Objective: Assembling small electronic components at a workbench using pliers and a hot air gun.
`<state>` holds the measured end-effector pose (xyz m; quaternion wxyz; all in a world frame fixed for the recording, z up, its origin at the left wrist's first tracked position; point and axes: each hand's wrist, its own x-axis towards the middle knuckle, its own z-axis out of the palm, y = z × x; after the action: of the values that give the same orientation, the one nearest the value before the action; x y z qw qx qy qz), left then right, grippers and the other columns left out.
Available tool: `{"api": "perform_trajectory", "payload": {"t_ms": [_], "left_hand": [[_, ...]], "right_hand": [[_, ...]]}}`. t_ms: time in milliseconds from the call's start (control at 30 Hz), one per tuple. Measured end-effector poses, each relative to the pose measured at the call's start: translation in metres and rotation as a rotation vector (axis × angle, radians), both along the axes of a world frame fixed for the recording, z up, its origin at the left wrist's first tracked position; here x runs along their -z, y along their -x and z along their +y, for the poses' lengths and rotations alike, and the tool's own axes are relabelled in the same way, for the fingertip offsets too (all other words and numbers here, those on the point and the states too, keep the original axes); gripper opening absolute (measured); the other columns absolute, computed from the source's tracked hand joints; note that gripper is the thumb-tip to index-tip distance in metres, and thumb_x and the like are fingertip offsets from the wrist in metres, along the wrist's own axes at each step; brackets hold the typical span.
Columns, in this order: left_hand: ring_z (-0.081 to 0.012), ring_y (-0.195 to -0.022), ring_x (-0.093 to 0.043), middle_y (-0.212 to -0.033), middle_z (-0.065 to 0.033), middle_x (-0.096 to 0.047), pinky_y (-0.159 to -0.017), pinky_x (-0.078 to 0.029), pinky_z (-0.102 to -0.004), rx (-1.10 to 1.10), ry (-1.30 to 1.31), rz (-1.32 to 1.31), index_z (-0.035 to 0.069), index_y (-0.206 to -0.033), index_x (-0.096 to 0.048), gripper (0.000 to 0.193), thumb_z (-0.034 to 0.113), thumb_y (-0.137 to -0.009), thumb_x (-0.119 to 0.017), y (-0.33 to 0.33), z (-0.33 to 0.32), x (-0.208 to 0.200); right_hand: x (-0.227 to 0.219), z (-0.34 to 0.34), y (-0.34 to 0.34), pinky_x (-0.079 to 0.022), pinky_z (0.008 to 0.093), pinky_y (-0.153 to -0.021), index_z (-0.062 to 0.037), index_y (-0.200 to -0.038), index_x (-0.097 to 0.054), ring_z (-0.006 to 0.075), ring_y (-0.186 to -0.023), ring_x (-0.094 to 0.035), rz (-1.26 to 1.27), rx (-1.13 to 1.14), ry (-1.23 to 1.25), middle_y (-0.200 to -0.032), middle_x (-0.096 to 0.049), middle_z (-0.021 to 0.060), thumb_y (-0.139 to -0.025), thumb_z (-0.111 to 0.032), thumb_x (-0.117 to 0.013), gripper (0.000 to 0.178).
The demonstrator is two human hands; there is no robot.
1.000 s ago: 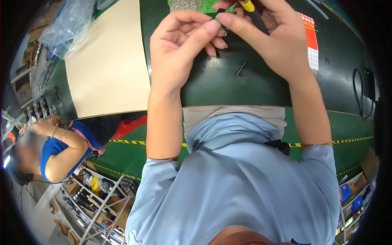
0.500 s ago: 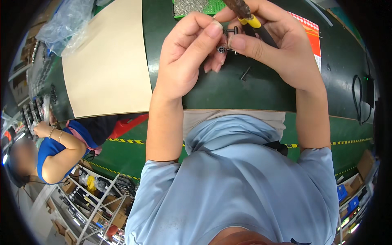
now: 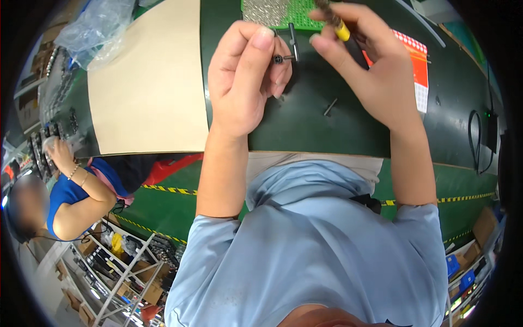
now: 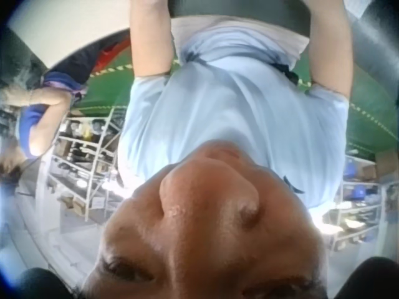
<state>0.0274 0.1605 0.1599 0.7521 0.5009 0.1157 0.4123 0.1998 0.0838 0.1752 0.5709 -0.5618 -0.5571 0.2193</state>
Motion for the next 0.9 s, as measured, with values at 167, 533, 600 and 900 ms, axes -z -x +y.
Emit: {"api": "perform_trajectory", "payload": {"t_ms": [167,533,600,900], "left_hand": [[-0.0102,-0.058,-0.046,-0.073,-0.0063,-0.053,-0.051,-0.040,-0.0227,0.051,-0.008,-0.096,0.003,-0.102,-0.051,0.014,0.014,-0.110,-0.046,0.006,0.002,0.000],[-0.0089,-0.055,-0.044,-0.069,-0.0046,-0.052,-0.049,-0.037,-0.0220,0.028,0.037,-0.081,0.003,-0.099,-0.052,0.018,0.016,-0.110,-0.045,0.004,0.001,-0.004],[-0.0087,-0.054,-0.044,-0.067,-0.0041,-0.051,-0.048,-0.036,-0.0218,0.033,0.033,-0.068,0.003,-0.098,-0.052,0.019,0.017,-0.110,-0.045,0.005,0.001,-0.004],[-0.0086,-0.053,-0.043,-0.065,-0.0026,-0.048,-0.047,-0.033,-0.0217,0.068,0.054,-0.040,0.004,-0.096,-0.052,0.024,0.021,-0.111,-0.045,0.006,-0.002,-0.006]], "right_hand": [[-0.009,-0.003,0.000,-0.047,0.0270,-0.067,-0.0055,-0.116,-0.070,0.0143,-0.077,-0.056,-0.386,-0.038,0.072,-0.089,-0.065,0.0026,-0.084,-0.002,-0.078,0.034],[-0.006,0.002,-0.002,-0.049,0.0289,-0.067,-0.0030,-0.114,-0.070,0.0187,-0.078,-0.059,-0.417,-0.065,-0.023,-0.092,-0.068,0.0061,-0.080,0.001,-0.080,0.036],[-0.006,0.001,-0.005,-0.049,0.0289,-0.067,-0.0026,-0.114,-0.071,0.0188,-0.078,-0.060,-0.439,-0.106,-0.002,-0.093,-0.069,0.0067,-0.079,0.002,-0.080,0.036],[-0.001,0.001,-0.006,-0.052,0.0295,-0.070,-0.0019,-0.114,-0.071,0.0211,-0.085,-0.066,-0.533,-0.076,-0.060,-0.100,-0.072,0.0086,-0.078,0.005,-0.079,0.038]]}}
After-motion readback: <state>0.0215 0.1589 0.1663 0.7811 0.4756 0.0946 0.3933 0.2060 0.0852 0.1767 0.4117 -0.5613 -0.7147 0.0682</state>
